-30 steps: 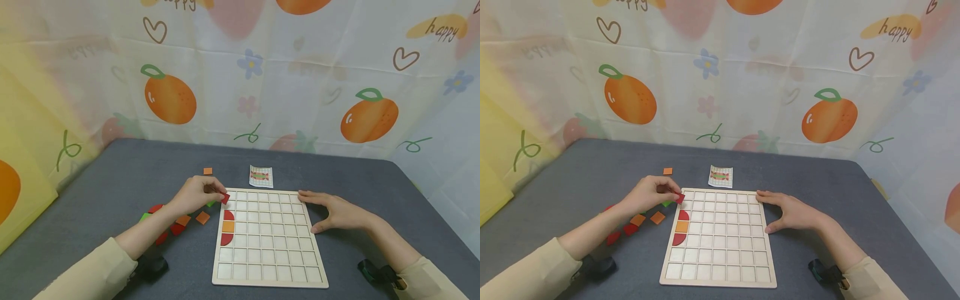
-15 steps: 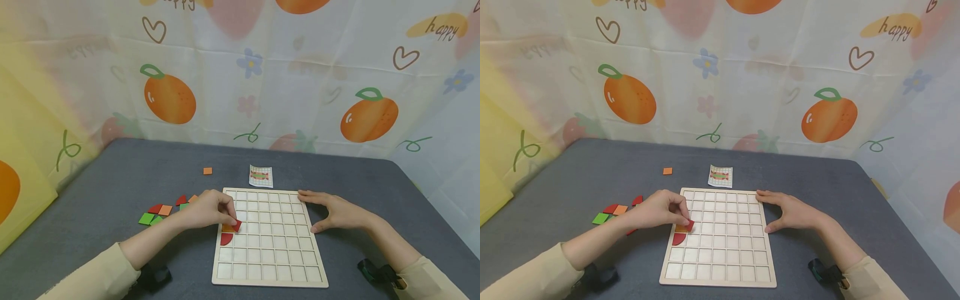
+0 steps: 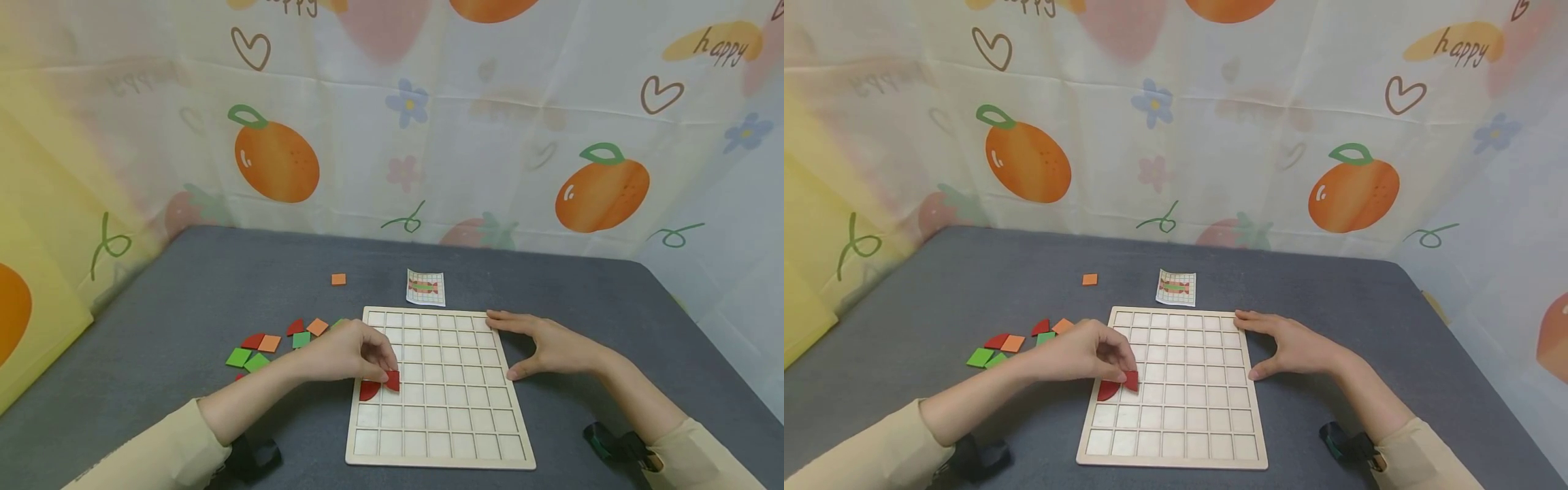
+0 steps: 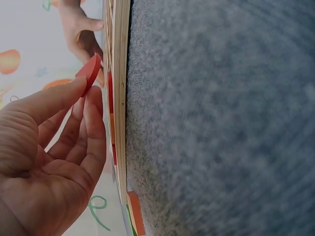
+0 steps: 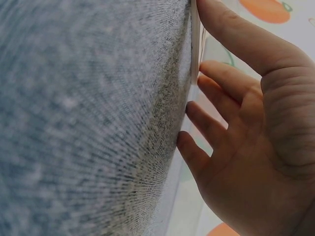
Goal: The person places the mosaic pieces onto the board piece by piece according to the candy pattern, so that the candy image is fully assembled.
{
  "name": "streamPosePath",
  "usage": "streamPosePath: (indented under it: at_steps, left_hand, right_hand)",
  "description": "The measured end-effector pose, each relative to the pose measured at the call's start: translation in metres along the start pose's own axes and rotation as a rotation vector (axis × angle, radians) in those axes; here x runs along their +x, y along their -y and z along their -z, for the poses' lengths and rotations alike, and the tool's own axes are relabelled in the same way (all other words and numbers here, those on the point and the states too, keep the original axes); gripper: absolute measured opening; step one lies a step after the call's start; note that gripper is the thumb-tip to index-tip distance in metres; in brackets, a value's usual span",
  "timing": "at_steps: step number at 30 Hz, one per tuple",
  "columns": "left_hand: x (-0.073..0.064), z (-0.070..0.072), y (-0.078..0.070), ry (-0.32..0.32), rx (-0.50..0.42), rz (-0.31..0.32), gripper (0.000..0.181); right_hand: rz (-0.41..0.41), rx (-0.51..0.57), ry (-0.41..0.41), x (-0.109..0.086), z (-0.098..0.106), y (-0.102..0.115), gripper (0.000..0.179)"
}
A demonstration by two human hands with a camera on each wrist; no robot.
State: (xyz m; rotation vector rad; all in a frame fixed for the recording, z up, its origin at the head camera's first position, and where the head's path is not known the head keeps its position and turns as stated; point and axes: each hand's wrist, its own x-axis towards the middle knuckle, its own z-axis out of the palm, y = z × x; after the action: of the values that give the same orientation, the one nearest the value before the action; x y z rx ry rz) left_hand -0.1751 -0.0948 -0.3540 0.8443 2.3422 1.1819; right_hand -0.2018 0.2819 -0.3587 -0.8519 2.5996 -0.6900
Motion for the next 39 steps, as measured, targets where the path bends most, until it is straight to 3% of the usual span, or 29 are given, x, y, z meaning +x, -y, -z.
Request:
streamPosePath:
  at_steps: [16,30,39]
  left_hand:
    - [0.003,-0.011,-0.003,0.020,0.084,-0.038,0.008]
    - [0.004,-0.016,-0.008,-0.005,0.183,-0.099,0.010]
    - [0.003,-0.016,-0.009,0.000,0.181,-0.090,0.009]
  right_hand:
    - [-0.001,-0.005,-0.003,0.000,0.000,-0.001,0.094]
    - [-0.001,0.022,-0.002,0.000,0.000,-0.001,0.095]
    - [0.003,0.022,-0.002,0.000,0.000,-0.001,0.095]
